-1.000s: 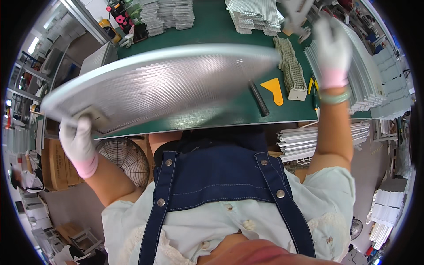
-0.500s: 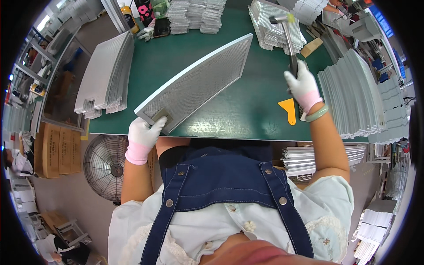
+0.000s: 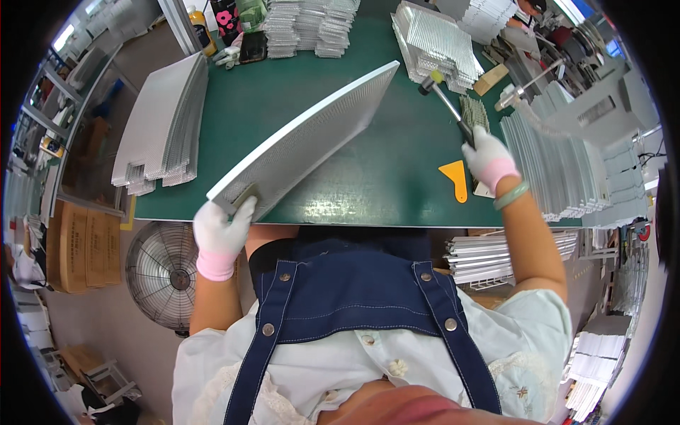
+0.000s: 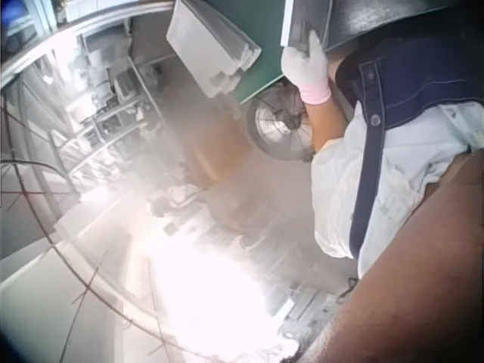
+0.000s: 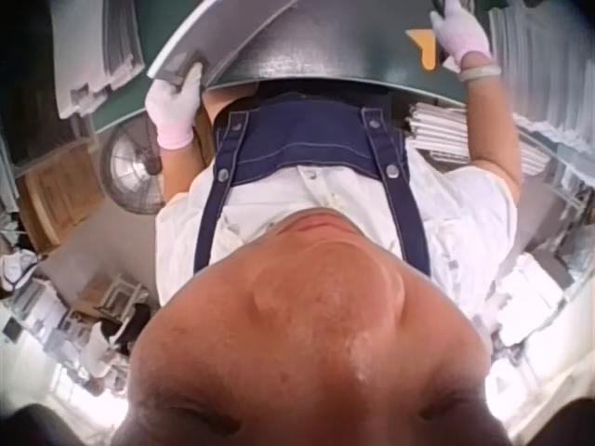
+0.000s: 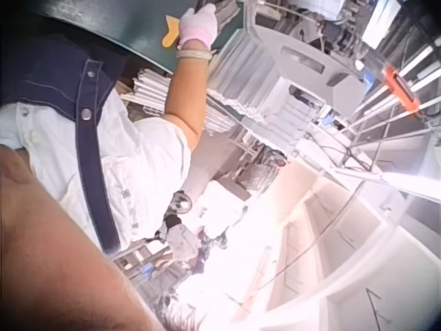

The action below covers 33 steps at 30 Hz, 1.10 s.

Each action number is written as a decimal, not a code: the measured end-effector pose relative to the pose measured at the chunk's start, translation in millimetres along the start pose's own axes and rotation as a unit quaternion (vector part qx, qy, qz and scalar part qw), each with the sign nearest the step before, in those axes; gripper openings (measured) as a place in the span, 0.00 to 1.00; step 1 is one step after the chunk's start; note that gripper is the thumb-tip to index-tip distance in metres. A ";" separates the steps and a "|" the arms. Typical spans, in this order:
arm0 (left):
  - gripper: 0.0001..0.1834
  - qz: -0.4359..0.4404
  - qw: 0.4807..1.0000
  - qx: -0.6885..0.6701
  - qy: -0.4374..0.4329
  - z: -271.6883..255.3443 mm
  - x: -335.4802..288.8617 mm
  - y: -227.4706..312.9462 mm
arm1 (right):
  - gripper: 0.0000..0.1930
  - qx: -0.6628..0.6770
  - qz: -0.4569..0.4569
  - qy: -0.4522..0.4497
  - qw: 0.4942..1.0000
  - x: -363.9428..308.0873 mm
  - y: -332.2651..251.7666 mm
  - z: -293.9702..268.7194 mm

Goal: The person assembles rectangular metal frames by inserting a mesh screen into a frame, securing it with a hammer, and then using a handheld stapler to fasten the edges. The person repeats this process for multiple units, stacking the finished frames on the table.

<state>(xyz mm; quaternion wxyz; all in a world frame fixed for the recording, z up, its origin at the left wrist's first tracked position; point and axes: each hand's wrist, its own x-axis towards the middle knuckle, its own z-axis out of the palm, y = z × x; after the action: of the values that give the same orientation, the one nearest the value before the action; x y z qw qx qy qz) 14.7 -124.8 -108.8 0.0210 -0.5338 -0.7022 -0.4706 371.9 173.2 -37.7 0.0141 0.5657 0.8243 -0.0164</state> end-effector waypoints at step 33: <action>0.23 -0.435 0.587 -0.589 -0.345 90.7 -24.3 26.8 | 0.34 0.786 -0.128 -0.188 0.575 -105.7 -42.6 126.7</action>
<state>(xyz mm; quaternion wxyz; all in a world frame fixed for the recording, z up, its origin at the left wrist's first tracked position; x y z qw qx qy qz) 88.6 -81.0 -155.0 -0.7492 -0.1830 -0.3749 -0.5146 370.7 53.8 -159.4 -0.2839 0.2274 0.5310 -0.7653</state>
